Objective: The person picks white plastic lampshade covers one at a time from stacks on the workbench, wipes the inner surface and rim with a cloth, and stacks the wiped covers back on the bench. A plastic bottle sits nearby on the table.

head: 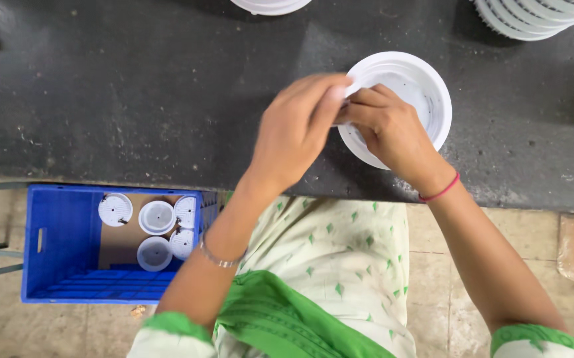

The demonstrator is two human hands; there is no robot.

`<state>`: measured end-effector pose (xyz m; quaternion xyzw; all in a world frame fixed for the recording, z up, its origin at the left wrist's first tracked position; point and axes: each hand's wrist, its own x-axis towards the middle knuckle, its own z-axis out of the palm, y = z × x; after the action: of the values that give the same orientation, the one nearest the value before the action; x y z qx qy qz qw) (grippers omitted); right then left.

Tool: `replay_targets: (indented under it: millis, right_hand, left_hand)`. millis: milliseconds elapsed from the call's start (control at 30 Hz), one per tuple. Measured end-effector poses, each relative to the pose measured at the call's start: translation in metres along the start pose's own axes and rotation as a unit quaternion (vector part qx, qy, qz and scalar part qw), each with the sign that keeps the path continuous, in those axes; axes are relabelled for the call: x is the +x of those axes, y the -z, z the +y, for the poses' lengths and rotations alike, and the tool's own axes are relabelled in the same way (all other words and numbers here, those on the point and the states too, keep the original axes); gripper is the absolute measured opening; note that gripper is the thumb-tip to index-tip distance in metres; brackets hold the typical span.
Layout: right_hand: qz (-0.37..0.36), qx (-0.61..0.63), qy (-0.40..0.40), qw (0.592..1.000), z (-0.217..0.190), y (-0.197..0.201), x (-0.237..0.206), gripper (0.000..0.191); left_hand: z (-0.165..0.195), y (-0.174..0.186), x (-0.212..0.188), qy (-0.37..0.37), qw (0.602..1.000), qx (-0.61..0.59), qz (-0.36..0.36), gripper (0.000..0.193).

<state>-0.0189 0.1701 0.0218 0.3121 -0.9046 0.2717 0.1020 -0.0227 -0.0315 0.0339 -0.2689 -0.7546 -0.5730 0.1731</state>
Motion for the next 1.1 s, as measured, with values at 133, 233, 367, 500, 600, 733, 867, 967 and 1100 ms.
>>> replay_targets:
  millis: [133, 233, 367, 500, 600, 733, 867, 967, 1100]
  right_hand:
    - [-0.048, 0.002, -0.048, 0.998, -0.012, 0.005, -0.014, 0.039]
    - [-0.052, -0.014, -0.012, 0.998, -0.023, 0.016, -0.028, 0.046]
    - [-0.143, -0.035, 0.021, 0.989, -0.028, 0.050, -0.057, 0.036]
    - [-0.147, -0.100, 0.030, 0.984, -0.015, 0.084, -0.085, 0.040]
    - [-0.127, -0.179, -0.029, 0.975, 0.008, 0.106, -0.100, 0.046]
    - [-0.016, -0.230, -0.179, 0.957, 0.008, 0.102, -0.115, 0.032]
    - [0.071, -0.120, -0.179, 0.974, -0.038, 0.049, -0.113, 0.038]
    - [0.084, -0.076, -0.198, 0.974, -0.058, 0.015, -0.111, 0.039]
    - [0.112, -0.112, -0.248, 0.956, -0.037, 0.017, -0.121, 0.042]
  left_hand:
    - [-0.018, -0.035, 0.026, 0.114, 0.975, -0.001, -0.192, 0.046]
    - [-0.029, -0.057, 0.029, -0.039, 0.958, 0.135, -0.251, 0.053]
    - [-0.027, -0.068, 0.021, 0.035, 0.972, 0.115, -0.204, 0.062]
    - [-0.019, -0.072, 0.022, 0.045, 0.962, 0.154, -0.222, 0.063]
    - [-0.017, -0.074, 0.023, 0.055, 0.953, 0.180, -0.237, 0.060]
    - [-0.023, -0.076, 0.019, 0.018, 0.957, 0.192, -0.218, 0.043]
    - [-0.030, -0.080, 0.010, -0.053, 0.962, 0.184, -0.195, 0.020]
    - [-0.029, -0.084, 0.002, -0.062, 0.956, 0.197, -0.210, 0.028]
    - [-0.021, -0.088, -0.005, -0.037, 0.951, 0.205, -0.229, 0.030]
